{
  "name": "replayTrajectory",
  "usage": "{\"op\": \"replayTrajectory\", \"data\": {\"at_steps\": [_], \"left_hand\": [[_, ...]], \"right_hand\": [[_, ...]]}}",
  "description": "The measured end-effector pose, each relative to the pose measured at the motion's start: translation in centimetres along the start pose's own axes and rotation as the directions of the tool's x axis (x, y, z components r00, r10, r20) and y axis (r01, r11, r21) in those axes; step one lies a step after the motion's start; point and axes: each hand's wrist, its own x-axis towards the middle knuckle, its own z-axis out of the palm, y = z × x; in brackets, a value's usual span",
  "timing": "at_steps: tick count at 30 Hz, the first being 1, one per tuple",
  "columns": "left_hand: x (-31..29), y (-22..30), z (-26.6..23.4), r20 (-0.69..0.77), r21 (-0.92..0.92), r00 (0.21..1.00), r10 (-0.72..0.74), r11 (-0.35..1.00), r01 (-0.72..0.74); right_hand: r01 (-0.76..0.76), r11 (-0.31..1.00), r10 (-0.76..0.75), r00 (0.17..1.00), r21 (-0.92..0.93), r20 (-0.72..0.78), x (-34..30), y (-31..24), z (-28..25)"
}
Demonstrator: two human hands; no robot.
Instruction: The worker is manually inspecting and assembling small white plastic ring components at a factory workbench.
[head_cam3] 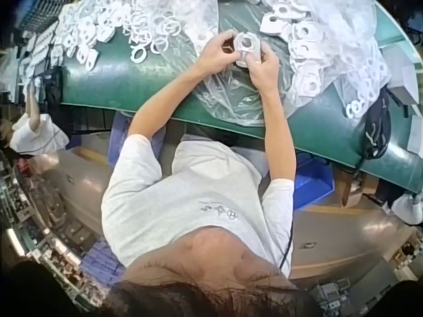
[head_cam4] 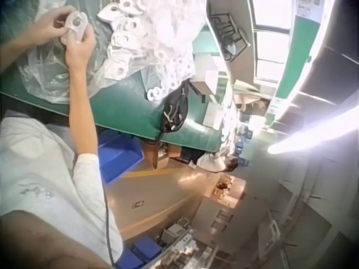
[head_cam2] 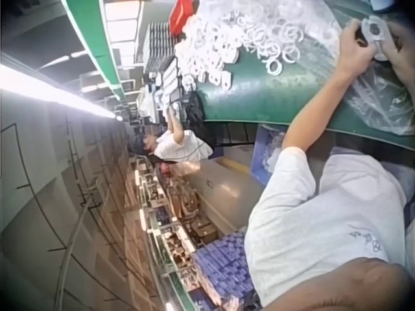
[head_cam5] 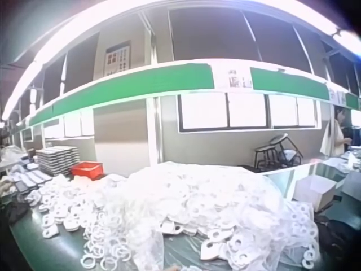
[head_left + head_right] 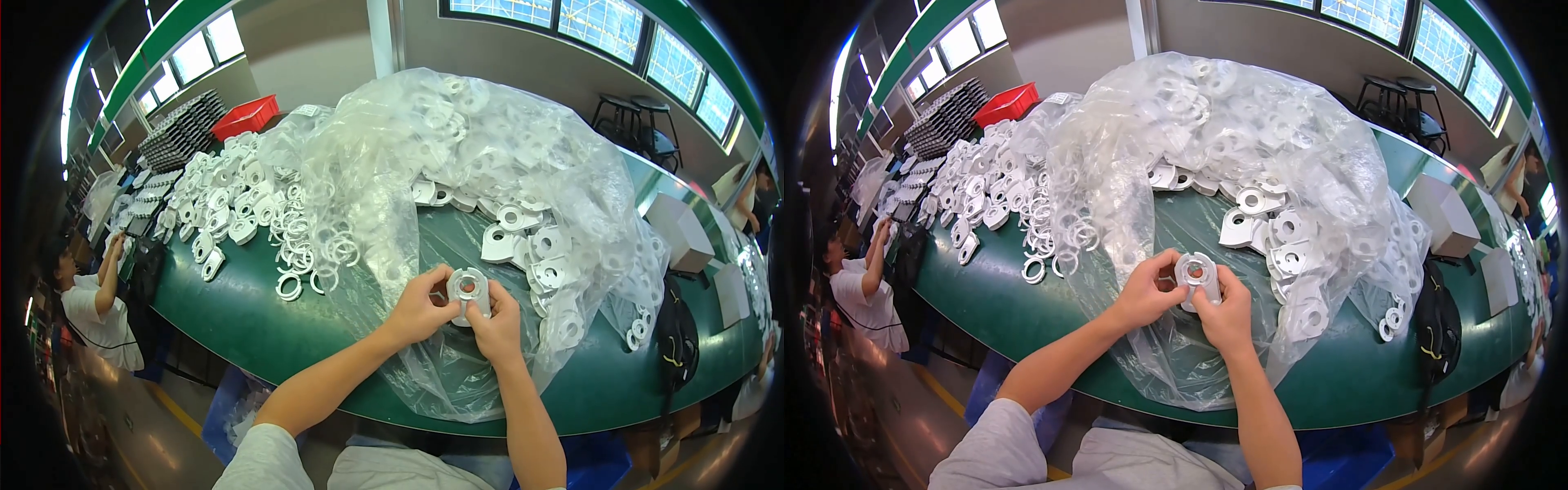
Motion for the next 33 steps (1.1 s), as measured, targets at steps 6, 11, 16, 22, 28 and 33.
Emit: {"op": "replayTrajectory", "data": {"at_steps": [6,11,16,22,28,33], "left_hand": [[-0.1,0.0,0.2,-0.031,0.023,0.999,0.029,0.999,-0.028],[0.2,0.0,-0.3,-0.018,-0.04,1.0,0.014,0.999,-0.015],[0.4,0.0,-1.1,-0.014,-0.054,0.999,0.029,0.998,-0.03],[0.4,0.1,-1.0,-0.069,-0.017,0.995,0.066,0.998,-0.067],[0.3,0.2,-1.0,-0.06,0.031,0.992,0.109,0.994,-0.107],[0.2,0.4,-1.0,-0.05,0.11,0.987,0.154,0.983,-0.148]], "right_hand": [[0.0,0.999,0.0,1.0,-0.04,0.002,0.0,0.3,0.0],[0.034,0.999,-0.034,0.999,0.026,-0.033,0.3,0.6,-0.1],[0.052,0.984,-0.056,0.998,-0.168,-0.016,0.2,0.0,-0.3],[0.095,0.965,-0.112,0.992,-0.245,-0.058,0.1,-0.5,0.0],[0.101,0.962,-0.12,0.991,-0.254,-0.06,0.1,-0.5,-0.1],[0.095,0.964,-0.113,0.992,-0.25,-0.06,0.0,-0.8,0.0]]}}
